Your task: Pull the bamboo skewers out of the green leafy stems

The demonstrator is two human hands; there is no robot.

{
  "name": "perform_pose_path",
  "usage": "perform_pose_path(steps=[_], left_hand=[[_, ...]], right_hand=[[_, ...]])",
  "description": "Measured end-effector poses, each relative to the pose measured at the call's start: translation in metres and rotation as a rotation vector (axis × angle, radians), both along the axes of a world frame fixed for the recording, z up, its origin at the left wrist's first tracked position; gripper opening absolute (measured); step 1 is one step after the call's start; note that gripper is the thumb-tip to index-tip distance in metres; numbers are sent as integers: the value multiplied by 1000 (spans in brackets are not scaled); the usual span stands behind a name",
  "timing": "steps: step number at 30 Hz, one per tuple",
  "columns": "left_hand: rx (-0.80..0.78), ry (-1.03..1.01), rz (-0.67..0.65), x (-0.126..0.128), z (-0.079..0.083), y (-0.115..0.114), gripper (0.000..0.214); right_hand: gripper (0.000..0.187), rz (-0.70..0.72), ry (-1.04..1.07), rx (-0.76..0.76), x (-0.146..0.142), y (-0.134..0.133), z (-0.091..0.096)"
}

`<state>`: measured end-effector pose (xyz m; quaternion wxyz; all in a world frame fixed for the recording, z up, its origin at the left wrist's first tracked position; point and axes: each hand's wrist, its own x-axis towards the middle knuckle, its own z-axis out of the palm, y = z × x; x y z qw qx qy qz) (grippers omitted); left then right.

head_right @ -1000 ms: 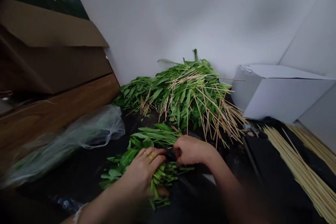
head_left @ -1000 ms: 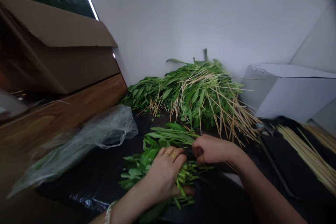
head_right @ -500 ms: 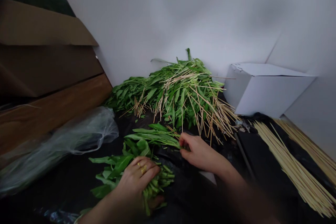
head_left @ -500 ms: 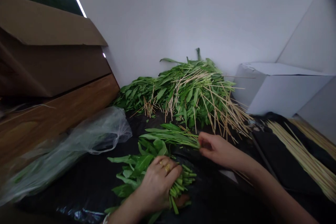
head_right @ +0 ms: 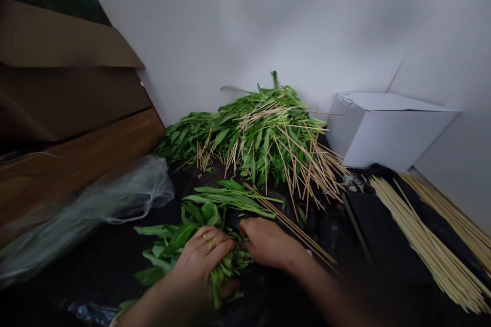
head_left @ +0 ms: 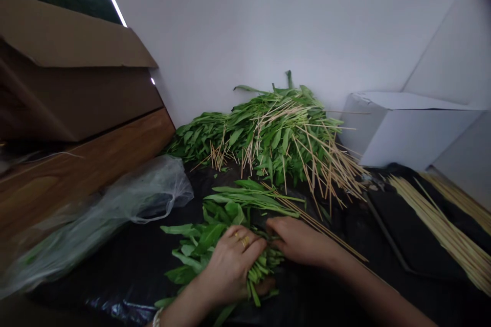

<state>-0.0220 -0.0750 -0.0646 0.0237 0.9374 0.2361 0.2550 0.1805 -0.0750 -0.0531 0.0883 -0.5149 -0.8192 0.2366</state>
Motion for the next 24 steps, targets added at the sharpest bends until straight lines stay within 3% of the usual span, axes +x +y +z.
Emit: perform_pose_path(steps=[9,15,20,24], left_hand=[[-116,67,34,1,1,-1,61],[-142,89,-15,-1,22,-3,114],[-135,170,13,-17,43,-5,122],[-244,271,53,-30,46,1,115]], right_hand=[[10,-151,75,57,14,-3,1],[24,-67,78,30,1,-7,-6],[21,-58,38,30,5,-7,-7],[9,-148,128,36,23,-2,-4]])
